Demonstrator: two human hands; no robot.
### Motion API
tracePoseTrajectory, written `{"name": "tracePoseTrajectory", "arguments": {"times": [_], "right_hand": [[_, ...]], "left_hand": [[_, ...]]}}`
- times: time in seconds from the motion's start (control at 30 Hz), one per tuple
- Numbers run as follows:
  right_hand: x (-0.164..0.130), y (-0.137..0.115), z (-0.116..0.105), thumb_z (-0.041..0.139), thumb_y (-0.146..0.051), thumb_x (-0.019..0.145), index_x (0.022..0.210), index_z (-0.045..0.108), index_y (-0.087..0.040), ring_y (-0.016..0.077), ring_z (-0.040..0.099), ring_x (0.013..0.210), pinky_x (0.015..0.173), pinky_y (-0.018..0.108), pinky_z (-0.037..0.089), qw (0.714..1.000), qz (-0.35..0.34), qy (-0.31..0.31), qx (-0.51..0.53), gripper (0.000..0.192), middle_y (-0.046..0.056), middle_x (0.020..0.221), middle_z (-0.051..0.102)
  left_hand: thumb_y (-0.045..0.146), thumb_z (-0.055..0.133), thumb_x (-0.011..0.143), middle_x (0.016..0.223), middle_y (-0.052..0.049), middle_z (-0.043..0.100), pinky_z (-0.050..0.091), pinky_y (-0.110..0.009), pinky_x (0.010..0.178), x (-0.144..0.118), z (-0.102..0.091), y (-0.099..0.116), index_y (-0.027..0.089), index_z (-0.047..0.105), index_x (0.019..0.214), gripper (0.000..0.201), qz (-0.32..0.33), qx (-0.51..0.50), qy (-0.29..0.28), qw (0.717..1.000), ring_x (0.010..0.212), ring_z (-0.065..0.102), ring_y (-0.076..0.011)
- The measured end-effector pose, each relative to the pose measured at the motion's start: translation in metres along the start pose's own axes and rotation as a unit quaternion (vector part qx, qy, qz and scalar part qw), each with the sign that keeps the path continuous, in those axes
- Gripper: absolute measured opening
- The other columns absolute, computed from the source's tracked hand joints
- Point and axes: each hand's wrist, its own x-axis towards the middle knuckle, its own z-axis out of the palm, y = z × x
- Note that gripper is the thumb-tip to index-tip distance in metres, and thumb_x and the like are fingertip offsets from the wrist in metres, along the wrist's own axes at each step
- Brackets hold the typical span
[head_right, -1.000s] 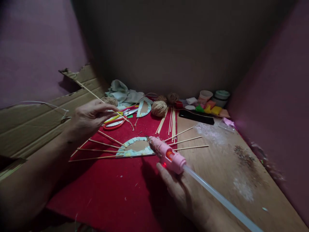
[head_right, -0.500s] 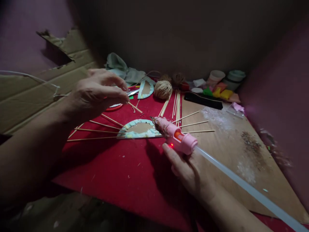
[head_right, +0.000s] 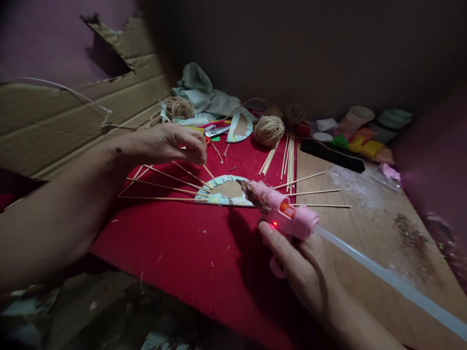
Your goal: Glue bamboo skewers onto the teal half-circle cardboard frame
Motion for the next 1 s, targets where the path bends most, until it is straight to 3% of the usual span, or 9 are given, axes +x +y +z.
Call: {"name": "tracePoseTrajectory", "arguments": {"times": [0.23,0.47,0.73,0.87,1.0], "right_hand": [[0.014,-0.026,0.014,0.063,-0.047,0.084,0.072,0.069,-0.022,0.0134,0.058,0.050,0.038,0.020,0.045,0.997,0.062,-0.053,0.008,0.028,0.001,0.063,0.065],[0.012,-0.015,0.026,0.064,-0.048,0.083,0.066,0.066,-0.022,0.0116,0.052,0.045,0.037,0.022,0.042,0.995,0.091,-0.026,0.023,0.031,-0.001,0.060,0.062],[0.016,-0.017,0.025,0.064,-0.045,0.084,0.058,0.057,-0.022,0.0111,0.048,0.046,0.039,0.022,0.042,0.994,0.079,-0.074,0.027,0.035,-0.002,0.056,0.053],[0.013,-0.011,0.026,0.062,-0.046,0.086,0.065,0.058,-0.023,0.0114,0.049,0.046,0.038,0.023,0.042,0.989,0.104,-0.091,0.042,0.032,-0.001,0.060,0.058],[0.018,-0.017,0.029,0.062,-0.042,0.087,0.073,0.064,-0.024,0.0090,0.045,0.040,0.034,0.022,0.038,0.992,0.071,-0.105,0.028,0.023,-0.002,0.061,0.060]], "left_hand": [[0.022,0.065,0.077,0.076,-0.001,0.064,0.045,-0.024,0.071,0.003,0.006,-0.018,0.018,0.072,0.072,0.009,0.043,0.024,-0.026,0.998,0.073,0.059,-0.0122],[0.019,0.063,0.081,0.075,0.000,0.064,0.043,-0.020,0.068,0.003,0.010,-0.023,0.017,0.071,0.074,0.011,0.074,0.050,-0.037,0.995,0.072,0.058,-0.0092],[0.024,0.068,0.079,0.076,0.001,0.066,0.042,-0.020,0.068,0.004,0.008,-0.024,0.016,0.072,0.073,0.011,0.065,0.034,-0.078,0.994,0.071,0.060,-0.0097],[0.026,0.067,0.078,0.074,0.001,0.066,0.041,-0.020,0.066,0.004,0.010,-0.025,0.017,0.073,0.073,0.012,0.055,0.024,-0.084,0.995,0.070,0.059,-0.0093],[0.025,0.065,0.078,0.071,0.000,0.065,0.039,-0.021,0.061,0.005,0.009,-0.029,0.017,0.072,0.071,0.013,0.033,0.036,-0.082,0.995,0.063,0.055,-0.0086]]}}
